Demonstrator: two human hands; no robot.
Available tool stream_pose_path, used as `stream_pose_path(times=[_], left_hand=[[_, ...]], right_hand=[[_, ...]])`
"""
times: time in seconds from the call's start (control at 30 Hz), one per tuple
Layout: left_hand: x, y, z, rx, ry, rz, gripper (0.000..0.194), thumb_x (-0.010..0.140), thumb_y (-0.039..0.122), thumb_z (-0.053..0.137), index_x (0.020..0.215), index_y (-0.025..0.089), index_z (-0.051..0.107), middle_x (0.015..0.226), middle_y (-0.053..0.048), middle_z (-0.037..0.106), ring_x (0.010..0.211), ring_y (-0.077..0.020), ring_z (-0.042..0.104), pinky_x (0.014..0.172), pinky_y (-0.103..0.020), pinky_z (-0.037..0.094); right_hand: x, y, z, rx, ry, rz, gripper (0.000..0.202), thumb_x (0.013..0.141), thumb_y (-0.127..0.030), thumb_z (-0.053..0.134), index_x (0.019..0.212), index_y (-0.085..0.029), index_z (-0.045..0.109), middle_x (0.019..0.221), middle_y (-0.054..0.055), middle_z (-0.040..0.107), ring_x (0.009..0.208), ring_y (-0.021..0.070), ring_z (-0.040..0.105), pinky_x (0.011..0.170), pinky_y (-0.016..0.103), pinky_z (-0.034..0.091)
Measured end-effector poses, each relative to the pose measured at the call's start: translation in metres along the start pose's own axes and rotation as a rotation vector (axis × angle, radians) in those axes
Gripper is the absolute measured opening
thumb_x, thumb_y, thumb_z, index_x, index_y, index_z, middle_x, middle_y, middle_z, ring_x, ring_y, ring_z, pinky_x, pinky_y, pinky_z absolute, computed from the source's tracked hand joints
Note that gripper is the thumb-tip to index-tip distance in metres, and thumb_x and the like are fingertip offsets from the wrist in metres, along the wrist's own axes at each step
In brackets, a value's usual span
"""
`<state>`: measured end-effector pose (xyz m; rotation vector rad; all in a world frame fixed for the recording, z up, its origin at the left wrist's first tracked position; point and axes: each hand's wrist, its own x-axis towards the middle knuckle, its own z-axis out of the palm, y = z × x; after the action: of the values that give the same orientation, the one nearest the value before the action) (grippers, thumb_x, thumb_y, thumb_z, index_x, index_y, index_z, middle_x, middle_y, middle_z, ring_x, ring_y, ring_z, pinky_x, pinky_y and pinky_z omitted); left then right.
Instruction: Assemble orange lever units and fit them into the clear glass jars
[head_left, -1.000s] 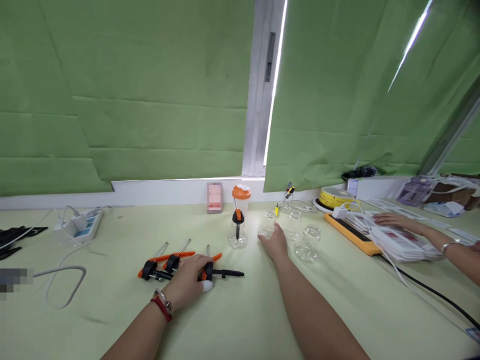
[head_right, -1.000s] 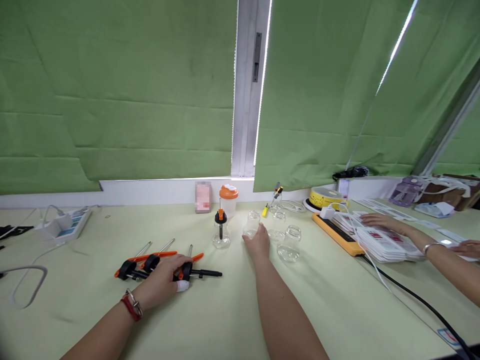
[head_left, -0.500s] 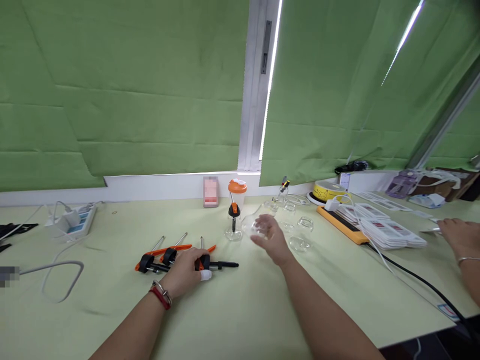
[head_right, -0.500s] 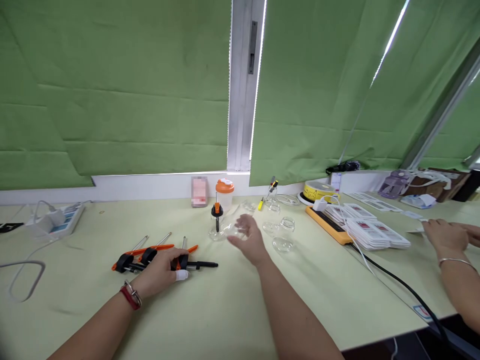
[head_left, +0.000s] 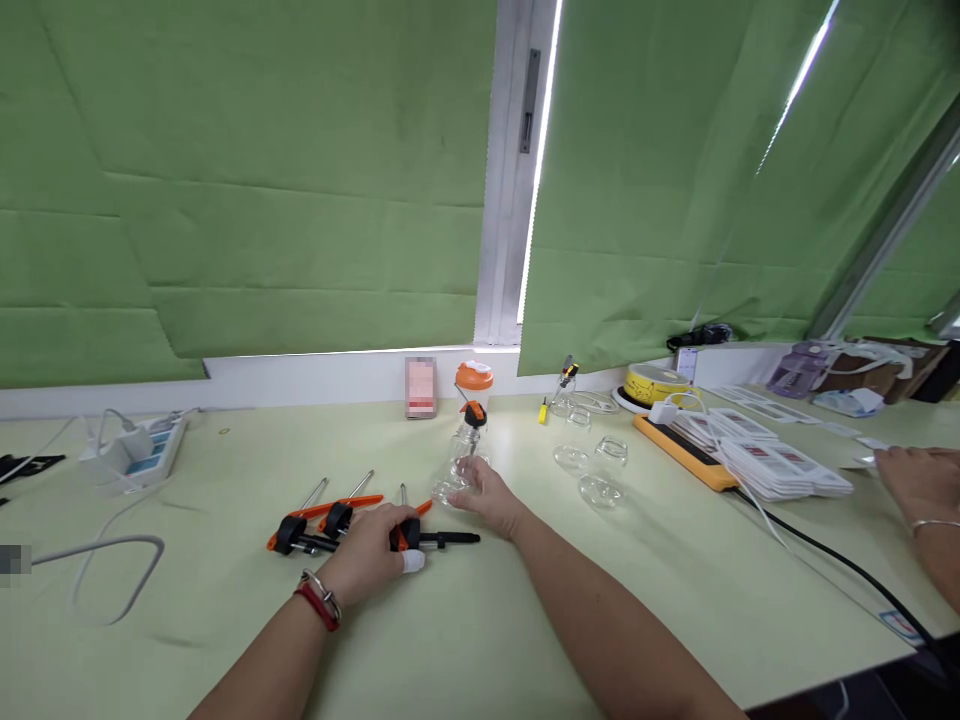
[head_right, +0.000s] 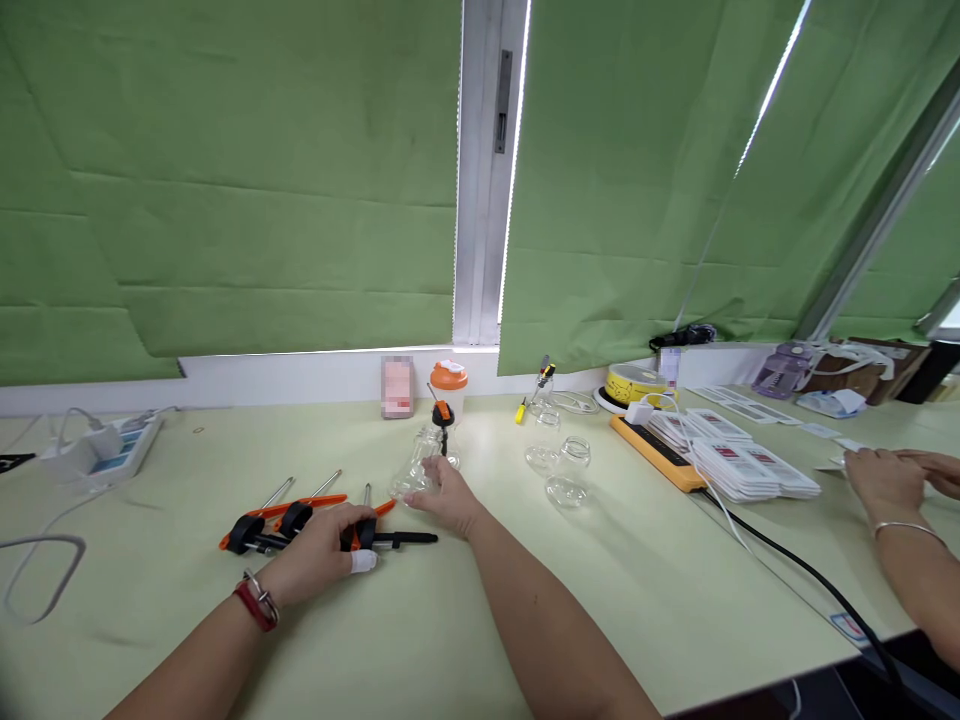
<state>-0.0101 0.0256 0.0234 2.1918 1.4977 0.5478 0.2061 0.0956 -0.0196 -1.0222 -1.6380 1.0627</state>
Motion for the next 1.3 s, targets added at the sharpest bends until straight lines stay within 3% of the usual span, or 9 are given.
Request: stream_pose_path(times=[0.2,0.33,0.57,0.7,0.9,1.07,1.3], left_hand=[[0.001,-0.002,0.001,-0.004,-0.006,-0.038,0.043,0.065,0.039,0.065,0.104,0.022,0.066,0.089,-0.006,0.063,0.088,-0.0268,0.058,0.08,-0.036,0.041],[0.002,-0.007,0.004,-0.108,0.054,-0.07,0.046,0.062,0.039,0.066,0.104,0.021,0.066,0.09,-0.005,0.064,0.085,-0.026,0.059,0.076,-0.035,0.043],[0.005,-0.014,0.009,-0.323,0.135,-0.106,0.044,0.064,0.032,0.065,0.106,0.02,0.06,0.091,-0.004,0.064,0.077,-0.0218,0.06,0.071,-0.033,0.047],[0.006,-0.013,0.008,-0.377,0.204,-0.089,0.04,0.062,0.029,0.067,0.102,0.022,0.061,0.097,-0.004,0.062,0.083,-0.0217,0.059,0.076,-0.035,0.048],[0.009,-0.017,0.011,-0.506,0.252,-0.115,0.046,0.061,0.03,0.07,0.105,0.021,0.058,0.095,-0.004,0.059,0.083,-0.021,0.057,0.074,-0.035,0.048],[0.009,-0.014,0.008,-0.741,0.213,-0.153,0.047,0.062,0.03,0.072,0.104,0.022,0.052,0.086,-0.001,0.054,0.08,-0.0175,0.054,0.066,-0.027,0.046],[0.007,-0.008,0.009,-0.814,0.186,-0.141,0.039,0.066,0.027,0.071,0.1,0.025,0.051,0.084,0.002,0.052,0.079,-0.015,0.052,0.067,-0.025,0.044]], right_hand=[[-0.001,0.01,-0.019,0.069,0.073,0.083,0.06,0.059,-0.043,0.077,0.109,-0.022,0.05,0.11,0.006,0.056,0.105,0.0234,0.053,0.091,0.039,0.042],[-0.003,0.01,-0.035,0.083,0.088,0.085,0.063,0.057,-0.037,0.079,0.111,-0.023,0.049,0.115,0.006,0.056,0.108,0.0235,0.053,0.093,0.04,0.041],[-0.02,-0.021,-0.084,-0.126,-0.01,0.003,0.076,0.053,-0.027,0.082,0.122,-0.027,0.051,0.127,0.007,0.051,0.121,0.0262,0.045,0.104,0.045,0.03],[-0.036,-0.035,-0.105,-0.074,-0.065,0.077,0.075,0.053,-0.022,0.081,0.121,-0.029,0.05,0.123,0.008,0.051,0.12,0.0261,0.043,0.097,0.043,0.037],[-0.042,-0.025,-0.112,0.209,-0.057,0.126,0.066,0.05,-0.02,0.083,0.107,-0.027,0.05,0.112,0.006,0.051,0.107,0.022,0.047,0.078,0.034,0.046],[-0.04,-0.014,-0.11,0.355,-0.019,0.157,0.056,0.058,-0.025,0.079,0.108,-0.026,0.055,0.102,0.004,0.053,0.09,0.0183,0.052,0.073,0.032,0.045],[-0.04,-0.017,-0.108,0.499,-0.091,0.214,0.043,0.059,-0.02,0.07,0.099,-0.025,0.055,0.098,0.004,0.056,0.085,0.0178,0.052,0.071,0.032,0.043]])
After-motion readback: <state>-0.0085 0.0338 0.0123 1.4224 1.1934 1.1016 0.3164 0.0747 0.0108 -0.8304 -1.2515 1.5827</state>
